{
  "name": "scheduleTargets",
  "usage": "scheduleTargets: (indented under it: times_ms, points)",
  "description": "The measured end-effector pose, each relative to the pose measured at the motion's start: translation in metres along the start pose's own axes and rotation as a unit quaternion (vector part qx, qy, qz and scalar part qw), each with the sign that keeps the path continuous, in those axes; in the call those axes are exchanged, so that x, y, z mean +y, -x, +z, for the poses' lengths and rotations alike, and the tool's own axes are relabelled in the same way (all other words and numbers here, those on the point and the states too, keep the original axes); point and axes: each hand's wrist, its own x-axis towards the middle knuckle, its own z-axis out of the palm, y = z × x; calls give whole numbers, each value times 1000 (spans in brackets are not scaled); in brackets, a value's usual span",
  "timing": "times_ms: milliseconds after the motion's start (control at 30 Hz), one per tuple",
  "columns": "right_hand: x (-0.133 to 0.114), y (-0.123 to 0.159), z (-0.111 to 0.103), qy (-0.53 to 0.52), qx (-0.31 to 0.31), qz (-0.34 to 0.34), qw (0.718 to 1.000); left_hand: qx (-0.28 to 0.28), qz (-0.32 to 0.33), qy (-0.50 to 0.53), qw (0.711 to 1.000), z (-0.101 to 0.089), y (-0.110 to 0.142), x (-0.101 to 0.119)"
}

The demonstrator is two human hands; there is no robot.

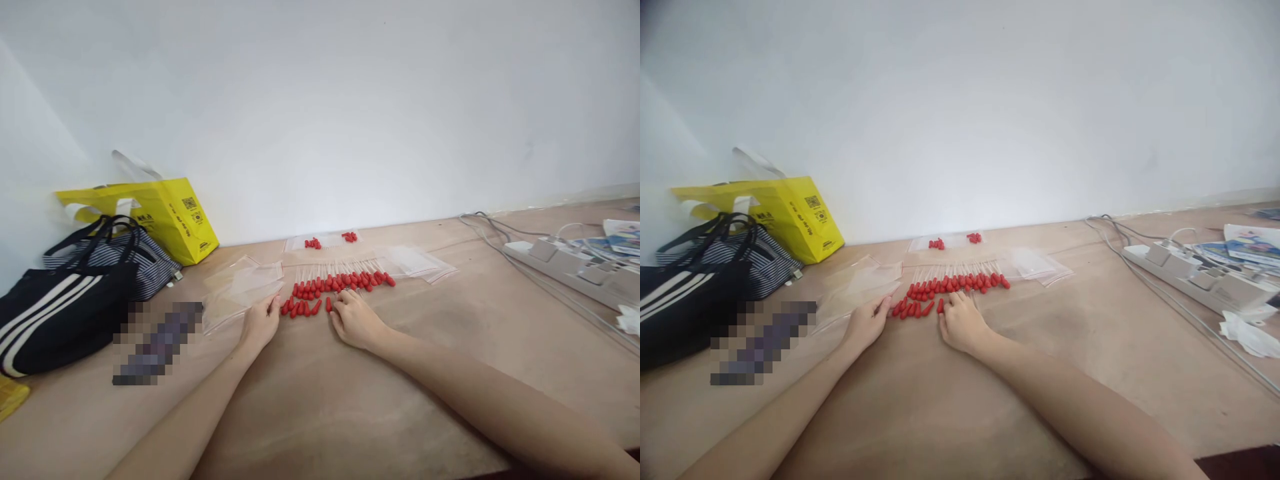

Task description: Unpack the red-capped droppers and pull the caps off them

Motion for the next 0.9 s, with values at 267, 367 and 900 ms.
scheduleTargets:
  times_ms: [267, 367, 900]
  points:
    - [24, 23, -17, -32, 58, -1, 998, 31, 91, -7, 995, 2, -12, 3]
    - [41, 43, -28, -32, 84, -1, 996, 22, 161, -30, 986, 4, -20, 12]
    - [49, 50, -32, -18, -44, 129, 991, 67, 182, -61, 979, 17, -36, 20]
